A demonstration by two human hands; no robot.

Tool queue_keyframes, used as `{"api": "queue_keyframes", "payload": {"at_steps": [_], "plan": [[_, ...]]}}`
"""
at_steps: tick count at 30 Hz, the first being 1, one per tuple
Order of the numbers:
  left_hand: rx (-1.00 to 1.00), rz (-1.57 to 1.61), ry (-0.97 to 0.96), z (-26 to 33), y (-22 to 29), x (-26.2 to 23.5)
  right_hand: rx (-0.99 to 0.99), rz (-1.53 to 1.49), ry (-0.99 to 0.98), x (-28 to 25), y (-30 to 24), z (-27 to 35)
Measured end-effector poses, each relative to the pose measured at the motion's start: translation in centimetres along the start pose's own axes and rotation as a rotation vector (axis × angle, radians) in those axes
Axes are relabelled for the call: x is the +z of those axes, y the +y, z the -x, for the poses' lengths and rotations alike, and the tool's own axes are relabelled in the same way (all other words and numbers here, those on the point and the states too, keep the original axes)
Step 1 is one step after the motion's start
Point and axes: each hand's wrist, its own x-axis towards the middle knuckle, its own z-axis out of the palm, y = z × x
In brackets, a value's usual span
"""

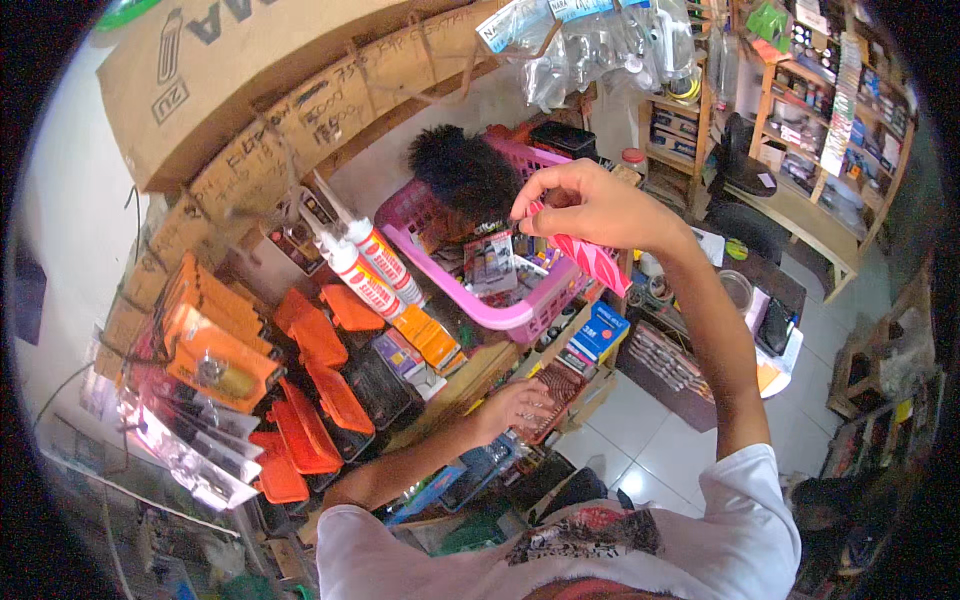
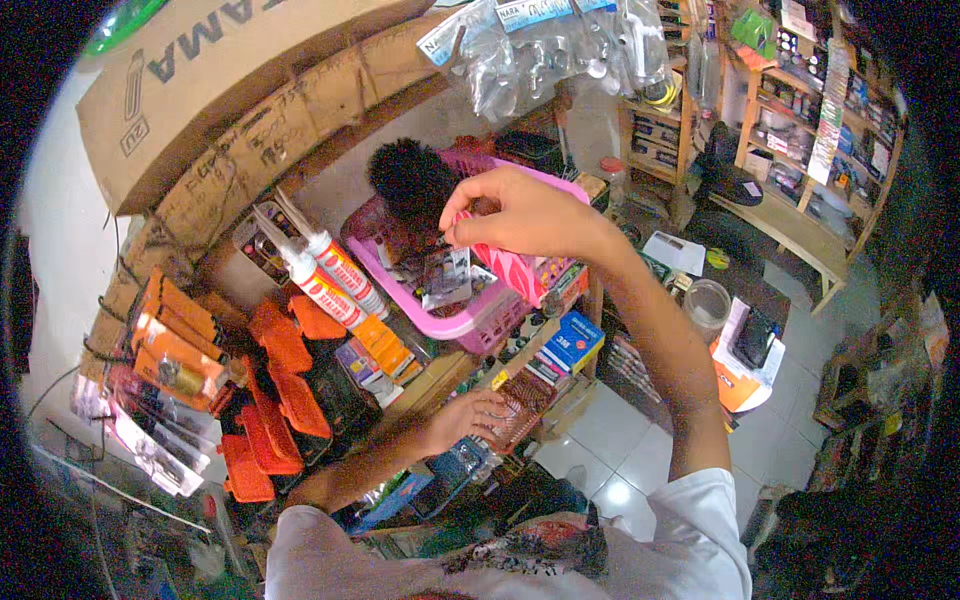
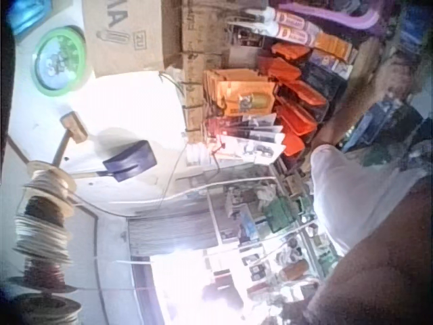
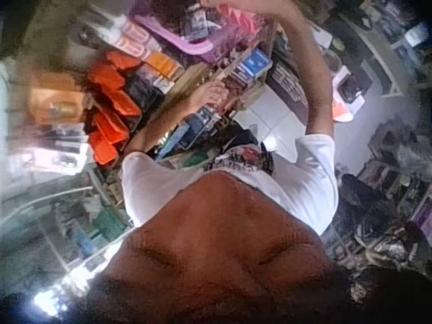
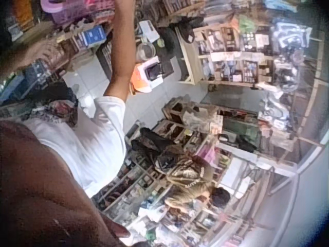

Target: The person wipes various packaged items, including a padlock and other hardware, using a duster to remove dust from stock on a counter and shelf.

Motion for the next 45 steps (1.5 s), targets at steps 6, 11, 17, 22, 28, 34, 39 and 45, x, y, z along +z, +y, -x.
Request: {"api": "queue_keyframes", "payload": {"at_steps": [6,11,17,22,28,34,39,45], "plan": [[-0.105,-0.017,0.043,-0.2,1.5,1.3,-0.069,-0.005,-0.015,-3.2,1.3,-1.2],[-0.072,-0.020,-0.043,-0.2,1.3,0.8,0.081,-0.099,-0.188,-3.3,2.6,-2.7],[-0.115,0.054,0.014,-1.1,0.8,0.4,-0.015,0.000,-0.471,0.5,3.4,-4.5],[-0.029,-0.022,-0.060,-2.0,1.2,0.2,-0.008,0.191,-0.526,2.1,3.9,-6.9],[-0.011,0.032,-0.076,-4.0,-2.5,-4.8,0.223,0.173,-1.017,1.5,4.8,-9.3],[-0.076,0.188,0.080,-5.4,-2.9,-5.1,0.422,0.328,-0.619,-5.2,9.4,-15.6],[0.050,-0.065,-0.026,-4.1,-2.6,-4.2,0.595,0.718,-0.416,-5.7,16.1,-19.9],[0.058,-0.184,0.017,-2.0,0.9,-1.0,0.653,0.889,-0.504,-3.8,20.1,-22.6]]}}
